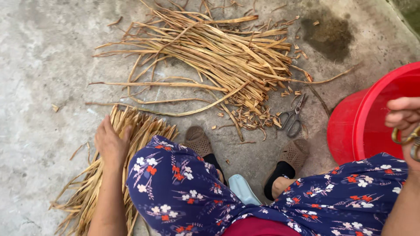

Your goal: The person sits on the floor and uses shears to trim the ends of dried plant stalks. They repeatedly pick up stalks, cut the tips, and place the trimmed pieces into a pile.

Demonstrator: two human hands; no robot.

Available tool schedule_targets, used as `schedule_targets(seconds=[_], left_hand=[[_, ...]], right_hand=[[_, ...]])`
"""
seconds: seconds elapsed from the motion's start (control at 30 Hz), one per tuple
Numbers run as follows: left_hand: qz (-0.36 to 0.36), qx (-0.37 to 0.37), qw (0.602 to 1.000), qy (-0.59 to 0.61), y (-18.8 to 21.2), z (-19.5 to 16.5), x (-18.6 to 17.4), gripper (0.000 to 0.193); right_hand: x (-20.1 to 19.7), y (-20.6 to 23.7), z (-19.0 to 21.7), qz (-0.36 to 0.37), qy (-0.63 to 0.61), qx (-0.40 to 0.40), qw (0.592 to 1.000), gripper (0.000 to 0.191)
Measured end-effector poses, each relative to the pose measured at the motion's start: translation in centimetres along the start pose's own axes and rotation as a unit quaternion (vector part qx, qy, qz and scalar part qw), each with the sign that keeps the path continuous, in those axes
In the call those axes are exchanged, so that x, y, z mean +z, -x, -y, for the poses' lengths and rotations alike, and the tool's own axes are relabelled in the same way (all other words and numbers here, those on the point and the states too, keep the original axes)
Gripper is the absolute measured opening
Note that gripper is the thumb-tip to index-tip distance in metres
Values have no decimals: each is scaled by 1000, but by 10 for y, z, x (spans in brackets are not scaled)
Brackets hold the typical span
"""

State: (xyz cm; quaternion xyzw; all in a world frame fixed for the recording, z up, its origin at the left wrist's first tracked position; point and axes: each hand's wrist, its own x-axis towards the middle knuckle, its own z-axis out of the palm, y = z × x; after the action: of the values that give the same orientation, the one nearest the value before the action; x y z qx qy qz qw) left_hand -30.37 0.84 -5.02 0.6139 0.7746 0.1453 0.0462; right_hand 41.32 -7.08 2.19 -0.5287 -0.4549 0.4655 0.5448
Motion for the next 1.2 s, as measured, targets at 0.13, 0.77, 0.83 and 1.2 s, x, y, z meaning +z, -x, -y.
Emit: schedule_targets(seconds=[0.13, 0.77, 0.83, 1.2], left_hand=[[30, 158, 974, 158, -44, -63, 33, 26], [130, 294, 947, -3, -105, -196, 168, 13], [233, 273, 931, 62, -96, -213, 174, 16], [304, 445, 833, -125, -87, -236, 192, 38]], right_hand=[[32, -4, 2, -37, -33, 36, 998, 40], [41, 50, 32, -108, 74, 121, 984, 43], [41, 48, 33, -97, 82, 119, 985, 47], [37, 55, 32, -46, 149, 104, 982, 62]])
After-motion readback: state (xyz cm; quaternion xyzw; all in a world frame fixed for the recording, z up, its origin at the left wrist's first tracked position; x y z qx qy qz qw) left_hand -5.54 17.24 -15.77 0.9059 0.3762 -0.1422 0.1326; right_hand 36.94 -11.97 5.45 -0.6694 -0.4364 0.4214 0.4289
